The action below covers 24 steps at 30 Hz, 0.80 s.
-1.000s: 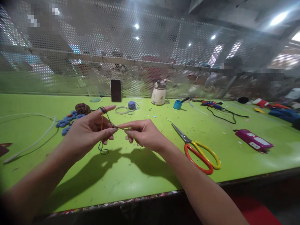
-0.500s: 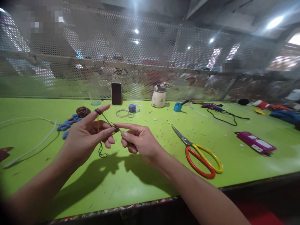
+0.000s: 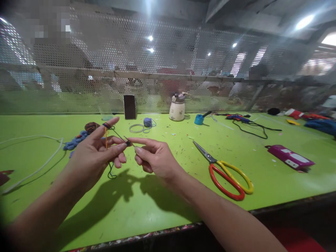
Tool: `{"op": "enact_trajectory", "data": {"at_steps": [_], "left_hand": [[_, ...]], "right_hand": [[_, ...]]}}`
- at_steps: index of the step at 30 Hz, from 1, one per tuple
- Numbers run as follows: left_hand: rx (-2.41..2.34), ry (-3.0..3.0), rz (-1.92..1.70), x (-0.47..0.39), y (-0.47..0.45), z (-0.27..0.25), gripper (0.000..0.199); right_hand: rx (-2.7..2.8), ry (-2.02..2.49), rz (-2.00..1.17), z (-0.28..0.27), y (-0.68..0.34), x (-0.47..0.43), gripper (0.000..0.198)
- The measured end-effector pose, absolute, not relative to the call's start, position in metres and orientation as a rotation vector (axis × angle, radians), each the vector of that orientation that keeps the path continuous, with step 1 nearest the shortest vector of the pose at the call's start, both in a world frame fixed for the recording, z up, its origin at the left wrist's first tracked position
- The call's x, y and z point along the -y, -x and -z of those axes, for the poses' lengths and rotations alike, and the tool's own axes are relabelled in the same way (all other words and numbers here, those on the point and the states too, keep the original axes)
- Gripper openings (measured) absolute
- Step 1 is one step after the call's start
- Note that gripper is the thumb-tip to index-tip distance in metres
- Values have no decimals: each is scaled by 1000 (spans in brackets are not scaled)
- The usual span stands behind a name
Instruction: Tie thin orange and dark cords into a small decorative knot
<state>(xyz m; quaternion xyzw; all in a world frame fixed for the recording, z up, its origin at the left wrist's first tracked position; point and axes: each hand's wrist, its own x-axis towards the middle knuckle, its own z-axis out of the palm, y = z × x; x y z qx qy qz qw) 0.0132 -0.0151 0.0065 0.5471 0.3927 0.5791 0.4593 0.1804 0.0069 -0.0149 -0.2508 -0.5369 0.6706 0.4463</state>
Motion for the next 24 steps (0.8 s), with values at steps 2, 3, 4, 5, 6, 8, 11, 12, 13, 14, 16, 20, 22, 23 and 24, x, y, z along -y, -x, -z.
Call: {"op": "enact_trajectory", "data": {"at_steps": [2, 3, 4, 5, 6, 8, 11, 12, 13, 14, 16, 20, 22, 23, 24], "left_hand": [[-960, -1321, -1424, 14, -12, -6, 86], [-956, -1315, -1419, 14, -12, -6, 86], [-953, -1314, -1415, 14, -11, -6, 86], [-955, -1318, -1412, 13, -11, -6, 85], [-961, -1328, -1410, 13, -11, -6, 85], [-979, -1359, -1409, 14, -11, -6, 85], [-1005, -1397, -1404, 15, -12, -7, 85], [-1013, -1404, -1399, 15, -13, -7, 84], [-1019, -1408, -1391, 15, -14, -7, 83], [-1021, -1412, -1380, 15, -14, -7, 82], [-1015, -1417, -1352, 14, -14, -6, 81], [-1003, -1404, -1289, 12, -13, -5, 85], [-997, -1397, -1276, 13, -12, -4, 90], [-990, -1392, -1279, 13, -12, -4, 92], [-983, -1386, -1282, 13, -12, -5, 93]], "right_hand": [[1328, 612, -1648, 17, -179, -7, 33], [1334, 608, -1643, 17, -179, -7, 33], [1344, 605, -1639, 18, -179, -7, 33], [1360, 607, -1633, 18, -179, -7, 33], [1379, 612, -1626, 18, -180, -8, 33], [1421, 628, -1613, 17, -182, -9, 33], [1497, 667, -1602, 14, -187, -13, 33], [1523, 679, -1600, 13, -189, -14, 33], [1548, 689, -1599, 11, -190, -15, 34], [1570, 701, -1600, 10, -192, -16, 34], [1598, 727, -1615, 8, -194, -18, 37], [1619, 797, -1649, 6, -196, -18, 44], [1634, 820, -1647, 7, -196, -18, 41], [1643, 823, -1640, 7, -196, -19, 38], [1649, 821, -1628, 8, -196, -19, 33]]}}
